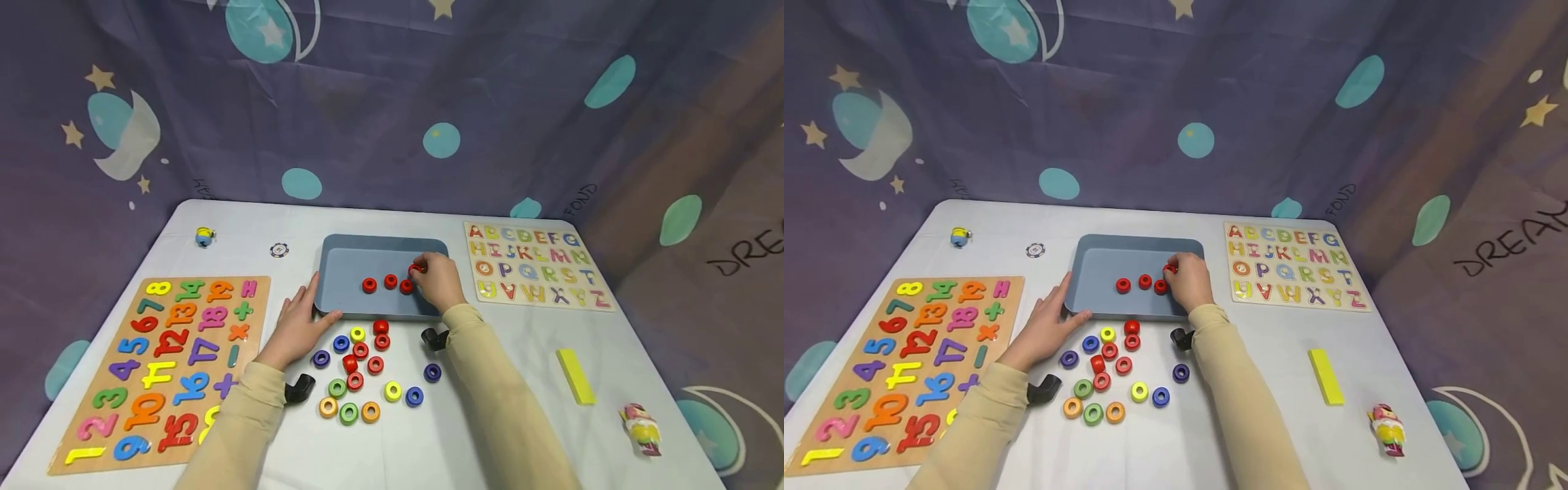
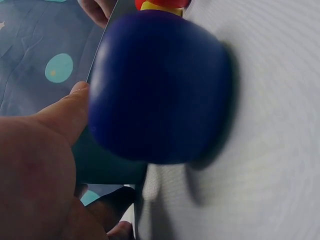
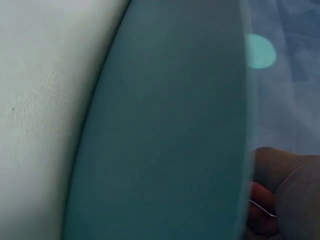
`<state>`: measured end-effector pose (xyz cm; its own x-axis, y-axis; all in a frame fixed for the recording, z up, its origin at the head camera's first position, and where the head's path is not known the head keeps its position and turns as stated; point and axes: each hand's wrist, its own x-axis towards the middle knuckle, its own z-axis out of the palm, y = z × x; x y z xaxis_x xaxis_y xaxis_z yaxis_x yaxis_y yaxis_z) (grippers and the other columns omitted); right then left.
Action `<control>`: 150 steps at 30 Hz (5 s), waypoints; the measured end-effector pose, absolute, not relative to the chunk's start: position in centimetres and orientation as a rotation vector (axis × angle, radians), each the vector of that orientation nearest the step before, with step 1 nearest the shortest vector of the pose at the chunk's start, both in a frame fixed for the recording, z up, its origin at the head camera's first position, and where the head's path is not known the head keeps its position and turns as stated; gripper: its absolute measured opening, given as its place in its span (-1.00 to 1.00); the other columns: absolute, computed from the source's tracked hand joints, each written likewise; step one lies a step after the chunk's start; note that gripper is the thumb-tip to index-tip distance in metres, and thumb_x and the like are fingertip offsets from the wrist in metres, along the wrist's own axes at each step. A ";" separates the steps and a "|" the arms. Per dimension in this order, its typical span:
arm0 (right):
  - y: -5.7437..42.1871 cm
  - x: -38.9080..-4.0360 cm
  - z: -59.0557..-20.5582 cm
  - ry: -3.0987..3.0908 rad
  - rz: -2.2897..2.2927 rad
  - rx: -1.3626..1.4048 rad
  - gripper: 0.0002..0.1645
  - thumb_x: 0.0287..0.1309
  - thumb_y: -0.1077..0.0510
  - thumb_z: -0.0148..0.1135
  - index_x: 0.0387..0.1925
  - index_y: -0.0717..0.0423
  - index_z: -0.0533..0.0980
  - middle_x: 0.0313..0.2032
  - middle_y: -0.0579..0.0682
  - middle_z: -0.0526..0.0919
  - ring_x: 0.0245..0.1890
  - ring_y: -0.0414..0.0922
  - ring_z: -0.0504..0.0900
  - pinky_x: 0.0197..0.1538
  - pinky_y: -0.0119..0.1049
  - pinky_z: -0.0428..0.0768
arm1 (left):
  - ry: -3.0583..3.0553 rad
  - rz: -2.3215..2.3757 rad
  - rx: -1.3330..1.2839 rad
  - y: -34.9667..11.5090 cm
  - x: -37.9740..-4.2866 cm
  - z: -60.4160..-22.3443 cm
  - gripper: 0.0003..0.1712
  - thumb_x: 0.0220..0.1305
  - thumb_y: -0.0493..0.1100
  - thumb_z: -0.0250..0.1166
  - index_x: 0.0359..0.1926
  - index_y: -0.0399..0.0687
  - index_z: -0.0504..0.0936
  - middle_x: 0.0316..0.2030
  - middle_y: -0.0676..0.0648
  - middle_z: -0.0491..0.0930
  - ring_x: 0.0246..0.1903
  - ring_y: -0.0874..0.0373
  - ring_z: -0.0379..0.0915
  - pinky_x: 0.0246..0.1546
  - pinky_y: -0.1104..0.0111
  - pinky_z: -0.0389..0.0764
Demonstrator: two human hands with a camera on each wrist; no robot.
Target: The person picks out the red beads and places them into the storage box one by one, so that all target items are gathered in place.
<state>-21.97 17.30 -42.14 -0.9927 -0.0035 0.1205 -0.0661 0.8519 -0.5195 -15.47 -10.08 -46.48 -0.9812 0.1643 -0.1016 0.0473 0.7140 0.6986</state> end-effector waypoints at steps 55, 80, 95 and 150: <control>14.4 -9.8 -41.0 -2.857 1.080 0.335 -0.65 0.01 0.23 0.43 -0.09 0.02 0.60 -0.22 -0.12 0.61 -0.30 -0.21 0.59 -0.19 -0.28 0.66 | 2.762 1.102 0.192 -10.2 -15.5 -46.5 0.09 0.27 0.37 0.09 0.53 0.17 -0.37 0.50 -0.24 -0.06 0.50 -0.24 -0.29 0.49 -0.10 -0.41; 14.8 -16.1 -42.0 -2.926 0.986 0.135 -0.70 0.07 0.24 0.36 -0.10 0.10 0.63 -0.17 0.01 0.64 -0.25 -0.13 0.60 -0.16 -0.27 0.64 | 2.764 1.118 0.215 -9.4 -15.6 -46.4 0.07 0.29 0.30 0.13 0.54 0.18 -0.33 0.50 -0.23 -0.02 0.51 -0.22 -0.26 0.50 -0.09 -0.39; 13.4 -10.3 -43.3 -3.002 0.903 0.399 -0.81 0.04 0.09 0.43 -0.26 -0.02 0.63 -0.38 -0.13 0.55 -0.41 -0.27 0.43 -0.38 -0.49 0.43 | 2.767 1.099 0.198 -10.1 -15.5 -46.4 0.07 0.30 0.31 0.10 0.53 0.16 -0.37 0.50 -0.23 -0.05 0.51 -0.22 -0.28 0.50 -0.09 -0.41; 17.5 -16.5 -41.4 -2.898 0.910 0.164 -0.66 0.08 0.25 0.35 -0.05 0.15 0.60 -0.13 0.09 0.63 -0.19 -0.04 0.59 -0.14 -0.21 0.62 | 2.755 1.108 0.187 -10.2 -15.6 -46.5 0.09 0.28 0.33 0.12 0.53 0.17 -0.37 0.50 -0.24 -0.04 0.51 -0.22 -0.27 0.50 -0.09 -0.41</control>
